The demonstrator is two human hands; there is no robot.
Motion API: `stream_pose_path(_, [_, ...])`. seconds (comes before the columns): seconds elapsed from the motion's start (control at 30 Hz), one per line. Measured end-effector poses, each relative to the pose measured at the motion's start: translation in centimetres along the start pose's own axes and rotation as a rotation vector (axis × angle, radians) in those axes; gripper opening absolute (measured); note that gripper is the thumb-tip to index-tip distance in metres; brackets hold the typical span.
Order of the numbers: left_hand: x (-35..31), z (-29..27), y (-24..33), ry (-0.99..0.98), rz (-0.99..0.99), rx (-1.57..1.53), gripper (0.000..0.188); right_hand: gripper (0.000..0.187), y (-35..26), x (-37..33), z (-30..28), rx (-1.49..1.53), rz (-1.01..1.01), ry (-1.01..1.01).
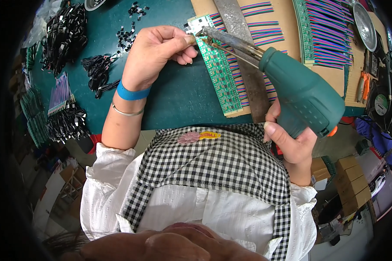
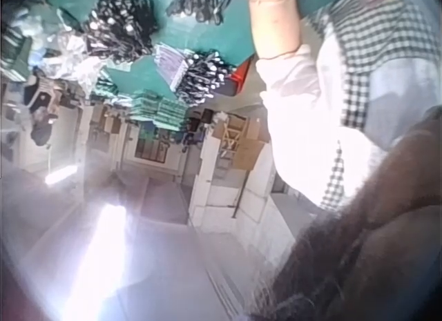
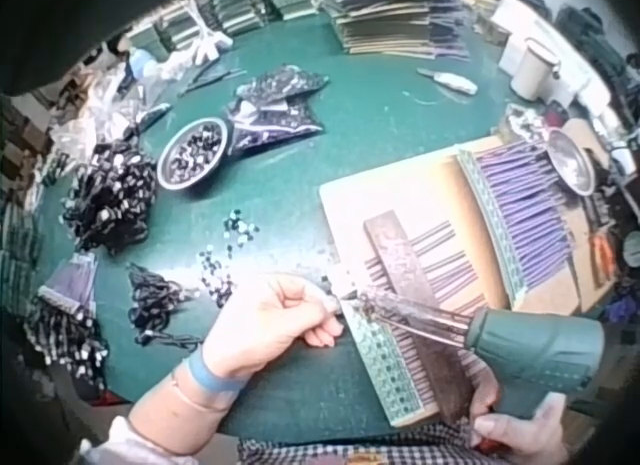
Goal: The person assembles electronic components onto circuit boards by hand, then solders them in place with a soldering iron.
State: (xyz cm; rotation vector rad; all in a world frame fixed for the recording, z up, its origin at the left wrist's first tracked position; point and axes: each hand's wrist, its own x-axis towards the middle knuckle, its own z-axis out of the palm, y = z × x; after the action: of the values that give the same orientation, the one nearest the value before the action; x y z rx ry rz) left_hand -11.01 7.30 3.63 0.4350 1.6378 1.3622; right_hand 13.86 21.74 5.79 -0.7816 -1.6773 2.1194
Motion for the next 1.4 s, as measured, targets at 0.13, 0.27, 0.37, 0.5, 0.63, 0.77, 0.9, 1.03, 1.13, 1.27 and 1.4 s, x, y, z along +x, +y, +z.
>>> stream_pose_path(0.13, [-0.1,0.0,0.1,0.008,-0.002,-0.005,0.016,0.043,-0.2,-0.1,0.4,0.013,0.001,0.019])
stream_pose_path(0.27, [-0.1,0.0,0.0,0.009,-0.006,0.006,0.016,0.041,-0.3,0.0,0.3,-0.007,0.027,0.019])
stream_pose_path(0.37, [0.0,0.1,0.0,0.009,-0.003,0.005,0.015,0.041,-0.3,-0.5,0.5,-0.014,0.035,0.078])
stream_pose_path(0.5, [-0.1,0.0,0.1,0.012,-0.003,0.013,0.015,0.040,-0.2,-0.6,0.4,-0.021,0.043,0.049])
stream_pose_path(0.63, [-0.1,0.2,0.0,0.029,-0.003,0.015,0.015,0.047,-0.7,-0.6,0.1,0.002,0.038,0.066])
stream_pose_path(0.77, [0.0,0.2,0.1,0.012,0.004,0.011,0.015,0.060,-0.7,-0.2,-1.0,0.159,-0.044,-0.023])
stream_pose_path(0.9, [0.0,0.3,0.2,0.015,0.005,0.014,0.016,0.064,-0.5,0.2,-1.2,0.187,-0.085,-0.051])
stream_pose_path(1.03, [0.1,0.2,0.2,0.015,0.009,0.009,0.016,0.064,-0.8,0.1,-0.8,0.178,-0.065,-0.021])
stream_pose_path(1.13, [0.1,0.1,0.1,0.022,0.004,0.007,0.017,0.065,-0.6,0.1,-1.0,0.196,-0.078,-0.040])
stream_pose_path(1.27, [-0.2,-0.2,0.2,0.000,-0.014,-0.024,0.017,0.065,-0.3,0.0,-1.6,0.242,-0.079,-0.075])
stream_pose_path(1.4, [-1.5,-2.2,1.1,0.097,0.107,0.082,0.017,0.063,-0.3,-0.2,-1.8,0.286,-0.105,-0.078])
